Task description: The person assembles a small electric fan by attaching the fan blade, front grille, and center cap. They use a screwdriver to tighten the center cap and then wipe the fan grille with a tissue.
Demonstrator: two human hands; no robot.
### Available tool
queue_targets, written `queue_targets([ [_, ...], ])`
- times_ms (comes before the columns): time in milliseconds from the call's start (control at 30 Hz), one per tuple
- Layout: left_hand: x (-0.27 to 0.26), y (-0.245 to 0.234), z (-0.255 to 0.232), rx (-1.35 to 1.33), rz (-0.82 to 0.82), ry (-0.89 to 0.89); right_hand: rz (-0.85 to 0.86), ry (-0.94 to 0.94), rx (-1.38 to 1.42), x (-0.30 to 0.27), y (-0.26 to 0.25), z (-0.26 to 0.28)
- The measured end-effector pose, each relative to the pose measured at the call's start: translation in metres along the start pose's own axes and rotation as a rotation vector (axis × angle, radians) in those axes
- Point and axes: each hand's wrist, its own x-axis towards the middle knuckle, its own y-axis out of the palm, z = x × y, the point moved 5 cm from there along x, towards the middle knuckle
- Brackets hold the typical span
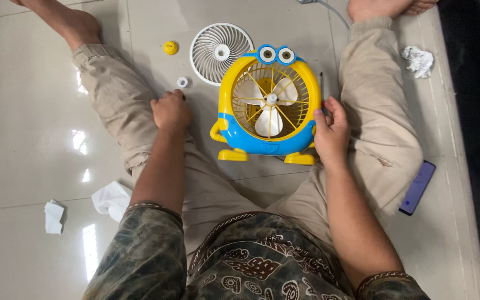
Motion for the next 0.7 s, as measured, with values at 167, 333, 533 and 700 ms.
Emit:
queue_targets([
  [167,-0.049,-0.075,-0.035,-0.598,-0.189,0.088,0.044,-0.085,0.039,-0.001,0.006,0.009],
  [333,-0.085,-0.120,-0.055,-0.863,-0.285,0.227,0.033,-0.097,-0.035,-0.002,0.008,0.016],
  [533,-0.101,-0.122,-0.066,-0.811,-0.293,0.249,0.025,-0.095,-0.076,-0.003,0.011,0.022],
  [700,-0.066,-0.070,-0.055,-0.478,-0.090,0.027,0.044,-0.116,-0.113,-0.006,0.008,0.018],
])
